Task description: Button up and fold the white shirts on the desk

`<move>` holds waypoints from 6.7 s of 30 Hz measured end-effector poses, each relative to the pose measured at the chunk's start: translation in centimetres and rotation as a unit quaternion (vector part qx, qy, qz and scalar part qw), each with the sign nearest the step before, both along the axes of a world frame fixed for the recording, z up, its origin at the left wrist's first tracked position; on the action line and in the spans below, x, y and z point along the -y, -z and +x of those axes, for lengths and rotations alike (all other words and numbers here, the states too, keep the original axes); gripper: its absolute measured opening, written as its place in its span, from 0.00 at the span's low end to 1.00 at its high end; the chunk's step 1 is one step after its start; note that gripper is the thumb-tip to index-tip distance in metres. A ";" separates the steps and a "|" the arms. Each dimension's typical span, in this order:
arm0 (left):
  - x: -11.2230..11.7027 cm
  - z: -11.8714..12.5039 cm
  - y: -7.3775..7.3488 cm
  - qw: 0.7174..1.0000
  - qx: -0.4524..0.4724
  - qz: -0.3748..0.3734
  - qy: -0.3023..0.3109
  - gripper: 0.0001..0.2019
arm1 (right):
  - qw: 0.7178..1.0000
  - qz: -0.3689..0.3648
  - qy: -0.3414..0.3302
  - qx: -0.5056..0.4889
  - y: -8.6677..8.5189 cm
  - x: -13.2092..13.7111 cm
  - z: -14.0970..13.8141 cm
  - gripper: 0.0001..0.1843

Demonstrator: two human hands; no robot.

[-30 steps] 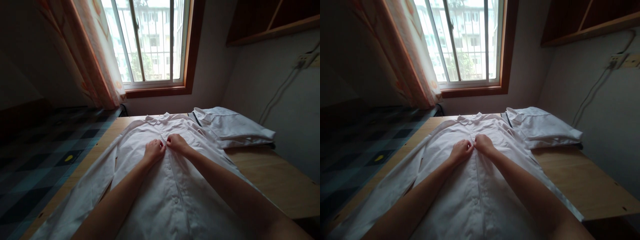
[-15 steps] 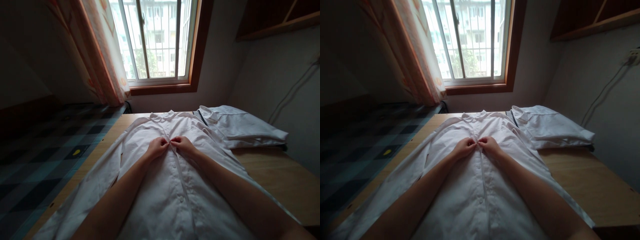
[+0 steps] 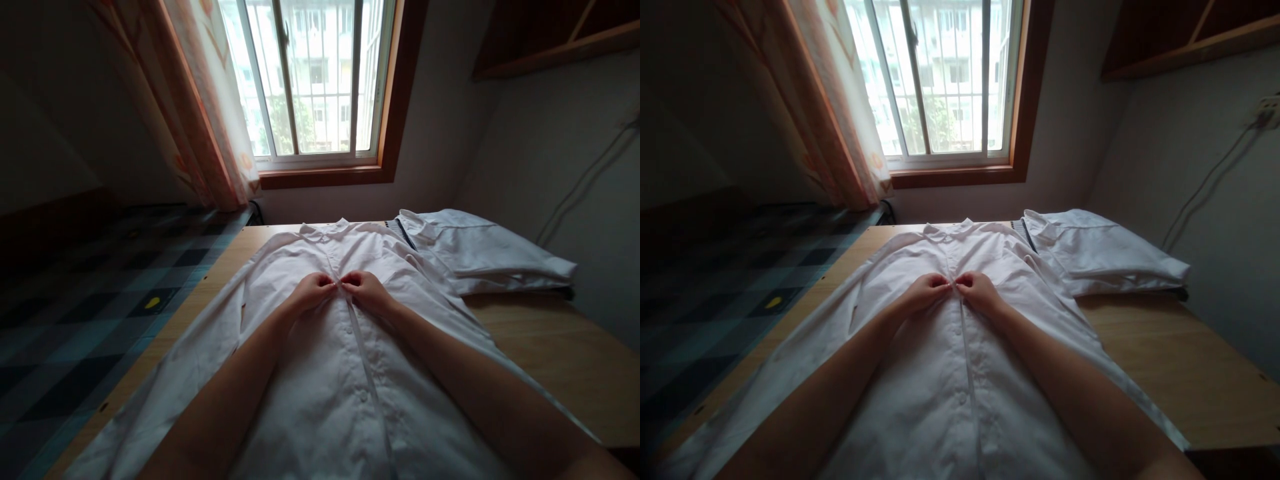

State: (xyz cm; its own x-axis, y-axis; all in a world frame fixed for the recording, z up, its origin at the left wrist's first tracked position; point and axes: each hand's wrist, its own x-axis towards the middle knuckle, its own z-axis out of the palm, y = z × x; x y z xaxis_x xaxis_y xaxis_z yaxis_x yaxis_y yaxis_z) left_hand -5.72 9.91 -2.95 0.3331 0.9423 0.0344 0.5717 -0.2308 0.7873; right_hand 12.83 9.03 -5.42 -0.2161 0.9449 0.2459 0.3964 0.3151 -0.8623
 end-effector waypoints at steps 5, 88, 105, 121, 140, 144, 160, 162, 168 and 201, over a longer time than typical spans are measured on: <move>0.0 -0.1 0.0 1.000 0.013 -0.005 0.007 0.15 | 1.000 -0.025 -0.014 -0.008 -0.2 0.0 0.1 0.09; 0.0 0.2 -0.7 0.990 -0.124 0.058 0.017 0.13 | 0.980 -0.027 0.037 0.191 -1.1 -0.9 -1.5 0.15; -1.0 0.3 1.4 0.944 -0.269 0.191 0.031 0.25 | 0.918 0.097 0.139 0.359 -1.2 0.2 0.9 0.19; -2.5 0.9 0.8 0.926 -0.360 0.113 0.009 0.29 | 0.904 -0.026 0.100 0.414 0.1 -0.9 3.8 0.36; -1.9 -3.5 0.4 0.906 -0.405 0.125 -0.001 0.31 | 0.895 -0.047 0.115 0.428 -0.2 -2.7 4.7 0.38; 0.8 -5.8 0.2 0.896 -0.420 0.142 0.023 0.30 | 0.895 -0.050 0.107 0.431 -0.4 -2.0 4.9 0.38; 3.5 -11.6 -3.3 0.876 -0.367 0.277 0.146 0.21 | 0.876 0.009 0.134 0.463 -1.8 -1.4 3.9 0.28; 1.4 -8.2 -4.0 0.880 -0.344 0.312 0.098 0.19 | 0.880 0.036 0.117 0.459 -2.8 -2.2 2.1 0.27; -5.6 1.5 -1.0 0.918 -0.316 0.236 -0.045 0.23 | 0.899 0.017 0.074 0.431 -2.6 -5.1 -2.5 0.28; 2.6 -1.9 1.0 0.905 -0.401 0.124 -0.064 0.30 | 0.890 0.011 0.062 0.452 -3.3 2.5 4.3 0.25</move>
State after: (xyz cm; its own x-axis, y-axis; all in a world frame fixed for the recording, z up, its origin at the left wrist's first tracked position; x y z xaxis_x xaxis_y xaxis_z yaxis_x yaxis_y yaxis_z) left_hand -7.65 7.34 -3.90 0.2333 0.9713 0.0465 0.9711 -0.2352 0.0401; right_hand 17.11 6.56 -2.10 -0.2289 0.9725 0.0442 0.9579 0.2330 -0.1675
